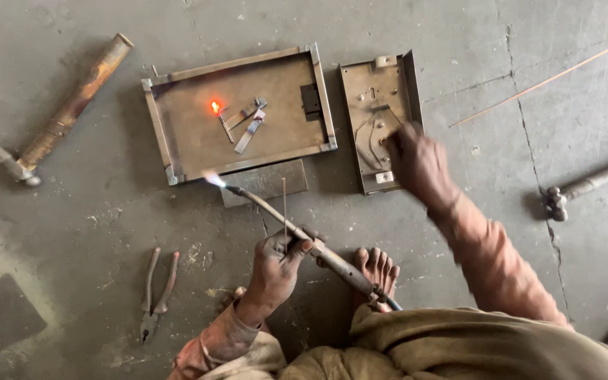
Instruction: The person uses a welding torch and filler rod to weld metal components on a rectangular metal box. They weld a vertical metal strip to the box and then weld small metal pieces inside the box, creating sparks and molten metal.
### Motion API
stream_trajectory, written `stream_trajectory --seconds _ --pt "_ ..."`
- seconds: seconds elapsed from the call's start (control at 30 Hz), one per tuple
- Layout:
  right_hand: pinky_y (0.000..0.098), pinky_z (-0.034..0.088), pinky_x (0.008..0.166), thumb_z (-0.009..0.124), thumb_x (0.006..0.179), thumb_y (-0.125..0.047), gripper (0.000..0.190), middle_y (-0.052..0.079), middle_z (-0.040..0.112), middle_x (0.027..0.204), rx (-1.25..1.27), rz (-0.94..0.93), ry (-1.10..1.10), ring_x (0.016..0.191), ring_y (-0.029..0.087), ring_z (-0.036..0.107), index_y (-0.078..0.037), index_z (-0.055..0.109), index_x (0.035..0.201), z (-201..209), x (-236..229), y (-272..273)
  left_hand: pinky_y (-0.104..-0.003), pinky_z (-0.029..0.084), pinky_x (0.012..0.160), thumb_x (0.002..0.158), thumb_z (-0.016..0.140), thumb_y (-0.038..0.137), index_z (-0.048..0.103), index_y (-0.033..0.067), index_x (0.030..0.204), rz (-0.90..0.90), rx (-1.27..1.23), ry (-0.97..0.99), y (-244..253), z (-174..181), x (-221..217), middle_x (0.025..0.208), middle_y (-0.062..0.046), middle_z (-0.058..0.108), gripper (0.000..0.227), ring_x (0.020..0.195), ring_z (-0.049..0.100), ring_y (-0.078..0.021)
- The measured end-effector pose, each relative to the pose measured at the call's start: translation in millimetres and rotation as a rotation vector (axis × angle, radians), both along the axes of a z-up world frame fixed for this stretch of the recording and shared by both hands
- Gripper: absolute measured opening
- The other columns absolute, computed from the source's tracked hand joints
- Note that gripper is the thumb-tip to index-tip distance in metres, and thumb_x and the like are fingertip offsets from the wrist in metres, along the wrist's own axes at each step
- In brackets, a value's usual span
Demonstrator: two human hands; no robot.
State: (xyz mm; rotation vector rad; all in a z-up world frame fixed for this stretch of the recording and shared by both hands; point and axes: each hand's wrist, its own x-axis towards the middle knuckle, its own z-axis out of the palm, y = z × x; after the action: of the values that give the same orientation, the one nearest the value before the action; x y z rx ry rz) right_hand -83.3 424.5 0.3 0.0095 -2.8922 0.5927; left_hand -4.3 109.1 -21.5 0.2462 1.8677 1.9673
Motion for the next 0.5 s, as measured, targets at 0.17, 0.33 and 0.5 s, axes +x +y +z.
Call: stream_trajectory --seconds 0.17,0.33,0.5 --pt "0.0461 0.054 0.056 0.072 0.08 -0.004 0.042 0.02 0.064 0.108 0.232 0.232 0.021 0.079 0.039 0.069 -0.007 0.064 0.121 -40.7 -75.7 42.5 -0.034 0.062 0.091 0.1 0.064 0.009 0.07 -0.0028 0.109 0.054 0.2 -0.146 -1.4 7.3 4.3 0.106 -0.016 0.078 0.016 0.1 0.073 -0.02" --pt "0.0435 0.058 0.068 0.072 0.094 -0.006 0.017 0.015 0.067 0.102 0.213 0.338 -0.197 0.079 0.032 0.069 -0.004 0.064 0.108 -52.4 -108.4 57.7 -0.036 0.065 0.089 0.099 0.064 0.009 0.071 -0.0026 0.109 0.091 0.183 -0.186 -6.1 7.6 9.6 0.105 -0.017 0.079 0.017 0.098 0.074 -0.0213" --pt "0.0384 0.056 0.057 0.062 0.101 0.002 0.014 0.015 0.068 0.102 0.135 0.341 -0.158 0.073 0.029 0.068 -0.002 0.067 0.114 -10.2 -92.0 77.2 -0.035 0.064 0.093 0.1 0.063 0.01 0.07 -0.0025 0.109 0.095 0.108 -0.132 -4.1 9.4 10.8 0.104 -0.016 0.079 0.017 0.1 0.075 -0.0207"
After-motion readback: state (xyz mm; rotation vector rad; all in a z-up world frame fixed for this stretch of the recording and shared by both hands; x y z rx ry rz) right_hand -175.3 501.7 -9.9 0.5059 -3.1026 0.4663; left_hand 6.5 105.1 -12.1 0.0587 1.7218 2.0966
